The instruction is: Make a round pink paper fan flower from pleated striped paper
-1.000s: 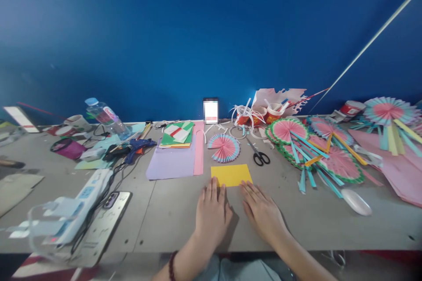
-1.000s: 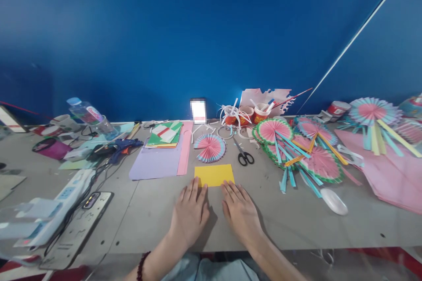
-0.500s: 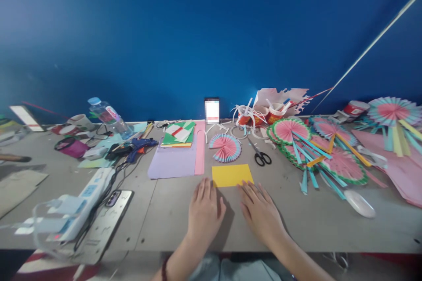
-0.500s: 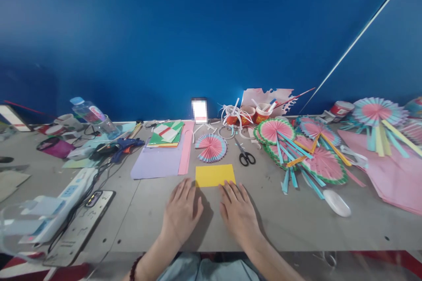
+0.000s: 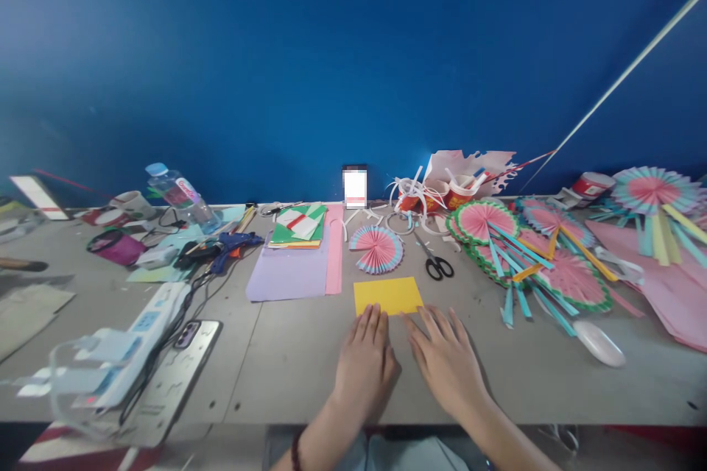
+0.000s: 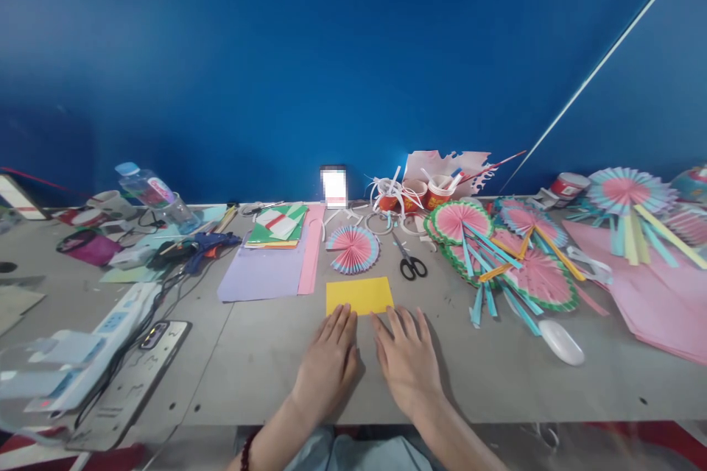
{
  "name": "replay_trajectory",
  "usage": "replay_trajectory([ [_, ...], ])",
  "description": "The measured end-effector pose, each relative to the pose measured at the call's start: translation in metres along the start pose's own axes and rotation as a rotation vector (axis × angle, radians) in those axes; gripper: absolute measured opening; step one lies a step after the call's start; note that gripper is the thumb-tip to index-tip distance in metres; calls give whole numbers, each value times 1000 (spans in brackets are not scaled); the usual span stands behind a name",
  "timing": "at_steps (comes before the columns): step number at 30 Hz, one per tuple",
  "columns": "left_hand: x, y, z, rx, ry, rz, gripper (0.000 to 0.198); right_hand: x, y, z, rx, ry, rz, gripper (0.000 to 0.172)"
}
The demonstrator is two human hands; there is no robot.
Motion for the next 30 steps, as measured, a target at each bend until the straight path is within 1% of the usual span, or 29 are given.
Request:
replay_trajectory([
  [6, 1, -4, 0, 21, -4, 11, 53, 22, -6, 0, 42, 67, -47, 37],
  [10, 2, -7, 0, 21, -3, 23, 52, 31, -4, -7, 75, 46, -65, 38],
  [13, 2, -13, 0, 45, 10, 32, 51, 40, -6, -11, 140, 41, -74, 37],
  [15, 2, -17, -1, 49, 0, 35, 51, 50, -11, -11, 198, 68, -40, 32],
  [17, 2, -20, -1, 43, -20, 36, 50, 60, -13, -7, 218, 102, 36, 25],
  [19, 5, -22, 0, 31, -27, 29, 49, 67, -10, 0, 191, 133, 147, 20],
  [22, 18, -18, 4, -1, 6, -18, 48, 62, -2, 14, 100, 125, 336, 9],
  [24, 27, -14, 5, -7, 28, -53, 48, 53, 4, 23, 38, 109, 417, 10],
  [26, 32, -12, 5, 15, 30, -58, 50, 44, 7, 31, -7, 96, 469, 12],
  [30, 34, -8, 4, 33, 26, -65, 52, 30, 13, 42, -92, 105, 498, 13],
])
Point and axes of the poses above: each hand's wrist, its own z-axis towards the middle knuckle, its own y-axis out of the palm, x = y × z, the point moved 9 cm from there along z, towards the middle knuckle, and after that the axes turned 11 degrees about y, right-handed, at the moved point
